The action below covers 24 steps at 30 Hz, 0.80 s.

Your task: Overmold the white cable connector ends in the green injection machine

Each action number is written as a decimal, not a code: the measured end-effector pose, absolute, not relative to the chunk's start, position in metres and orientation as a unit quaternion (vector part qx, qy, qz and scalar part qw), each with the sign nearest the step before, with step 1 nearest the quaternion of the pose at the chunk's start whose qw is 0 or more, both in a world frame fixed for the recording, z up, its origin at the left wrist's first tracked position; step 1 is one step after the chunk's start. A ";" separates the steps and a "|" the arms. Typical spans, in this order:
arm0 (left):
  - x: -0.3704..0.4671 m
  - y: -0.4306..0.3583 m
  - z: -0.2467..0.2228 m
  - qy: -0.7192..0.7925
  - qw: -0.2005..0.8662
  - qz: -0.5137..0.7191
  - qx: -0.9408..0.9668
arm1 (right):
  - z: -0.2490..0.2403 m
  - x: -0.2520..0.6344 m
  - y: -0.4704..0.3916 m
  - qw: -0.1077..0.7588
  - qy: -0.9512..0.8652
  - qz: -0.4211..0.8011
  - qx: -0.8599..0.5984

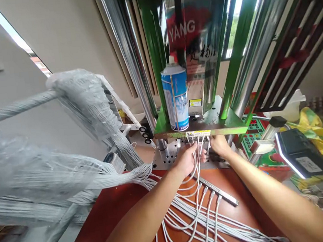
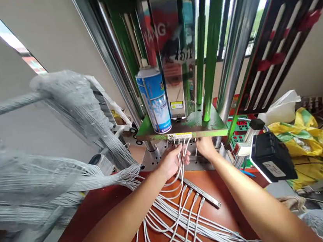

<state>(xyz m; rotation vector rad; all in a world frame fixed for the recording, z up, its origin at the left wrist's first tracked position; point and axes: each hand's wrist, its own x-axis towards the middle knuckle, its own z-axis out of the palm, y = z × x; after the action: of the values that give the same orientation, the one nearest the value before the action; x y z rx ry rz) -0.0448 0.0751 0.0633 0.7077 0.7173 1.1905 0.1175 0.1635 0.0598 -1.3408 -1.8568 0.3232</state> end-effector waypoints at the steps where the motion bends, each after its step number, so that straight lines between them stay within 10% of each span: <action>1: -0.046 0.064 0.069 0.322 0.724 0.521 0.316 | 0.055 0.120 0.151 0.407 -0.735 0.122 -0.528; 24: -0.059 -0.069 0.104 0.388 0.740 0.401 0.374 | 0.014 0.170 0.006 0.347 -0.748 0.198 -0.530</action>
<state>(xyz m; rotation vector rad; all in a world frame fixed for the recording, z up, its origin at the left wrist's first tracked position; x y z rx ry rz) -0.0586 -0.0689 0.1038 0.8210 0.8520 0.8799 0.1703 0.0063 0.0137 -1.3763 -1.9408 0.5126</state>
